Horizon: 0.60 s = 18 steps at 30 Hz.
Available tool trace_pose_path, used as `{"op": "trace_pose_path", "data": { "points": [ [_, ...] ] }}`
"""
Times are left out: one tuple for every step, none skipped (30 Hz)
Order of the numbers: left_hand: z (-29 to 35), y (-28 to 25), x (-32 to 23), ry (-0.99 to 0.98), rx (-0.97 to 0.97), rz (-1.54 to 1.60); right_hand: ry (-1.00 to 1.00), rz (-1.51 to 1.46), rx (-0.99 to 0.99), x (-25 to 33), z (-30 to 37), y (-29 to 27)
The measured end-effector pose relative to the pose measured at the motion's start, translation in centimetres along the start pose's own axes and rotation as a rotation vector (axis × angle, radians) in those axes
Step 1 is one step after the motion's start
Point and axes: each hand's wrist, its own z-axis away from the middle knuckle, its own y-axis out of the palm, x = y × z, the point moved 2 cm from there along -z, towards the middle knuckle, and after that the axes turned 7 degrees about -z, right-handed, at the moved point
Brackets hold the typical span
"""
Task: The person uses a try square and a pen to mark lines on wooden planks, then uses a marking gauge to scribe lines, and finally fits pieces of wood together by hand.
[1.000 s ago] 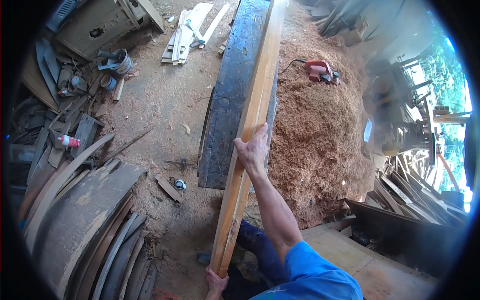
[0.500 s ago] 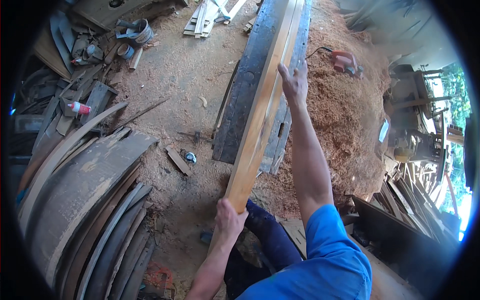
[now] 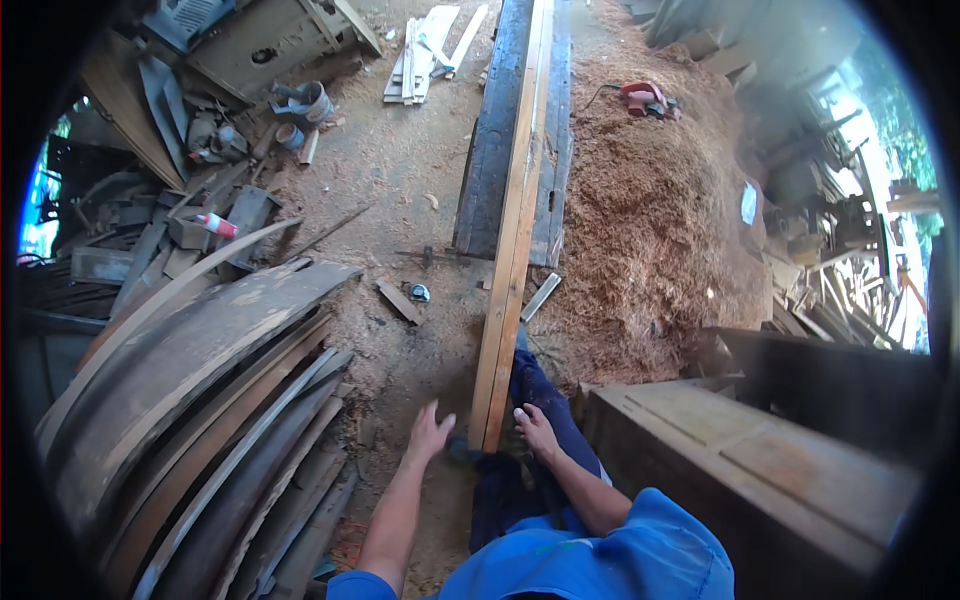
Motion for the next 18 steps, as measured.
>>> {"op": "trace_pose_path", "data": {
  "points": [
    [5.2,1.6,4.6,-0.044,0.069,-0.108,-0.035,0.06,0.032,-1.1,0.7,0.5],
    [10.2,3.0,9.0,-0.052,0.187,-0.157,-0.064,0.115,0.048,-2.4,1.7,0.6],
    [14.7,3.5,12.4,-0.047,0.318,-0.216,-0.184,0.124,0.0,-3.2,2.6,0.1],
    [19.5,3.8,15.7,-0.115,0.4,-0.25,-0.233,0.128,0.012,-2.1,4.1,0.5],
    [24.1,4.1,18.4,-0.188,0.48,-0.277,-0.27,0.172,0.006,-1.2,5.5,0.6],
    [27.7,3.8,20.1,-0.283,0.488,-0.252,-0.312,0.202,-0.047,-1.8,6.0,0.0],
    [31.3,4.2,22.0,-0.398,0.479,-0.212,-0.287,0.264,-0.073,-1.1,7.5,0.2],
    [34.1,4.0,23.2,-0.494,0.485,-0.178,-0.357,0.347,-0.103,-1.9,7.9,-0.6],
    [36.6,4.4,24.9,-0.565,0.48,-0.093,-0.326,0.366,-0.085,-1.1,9.7,0.0],
    [38.5,4.7,26.3,-0.626,0.485,-0.012,-0.34,0.424,-0.082,-0.9,11.2,0.0],
    [39.8,5.0,27.3,-0.68,0.477,0.077,-0.37,0.487,-0.077,-0.5,12.2,0.4],
    [40.2,5.0,27.4,-0.699,0.411,0.109,-0.367,0.519,-0.055,-0.1,12.8,1.1],
    [39.7,5.1,27.2,-0.718,0.344,0.14,-0.365,0.551,-0.034,0.3,13.2,1.9],
    [39.4,5.0,27.0,-0.739,0.286,0.172,-0.355,0.587,-0.014,0.0,13.9,2.6],
    [38.3,4.6,26.6,-0.71,0.248,0.209,-0.352,0.629,0.011,-0.5,14.1,3.1],
    [36.5,4.1,26.0,-0.675,0.216,0.245,-0.348,0.67,0.028,-1.3,14.1,3.3],
    [34.8,3.5,25.3,-0.647,0.181,0.282,-0.341,0.713,0.053,-1.9,14.1,3.8],
    [33.1,2.8,24.7,-0.628,0.135,0.326,-0.302,0.761,0.089,-1.7,14.6,4.8]
  ]
}}
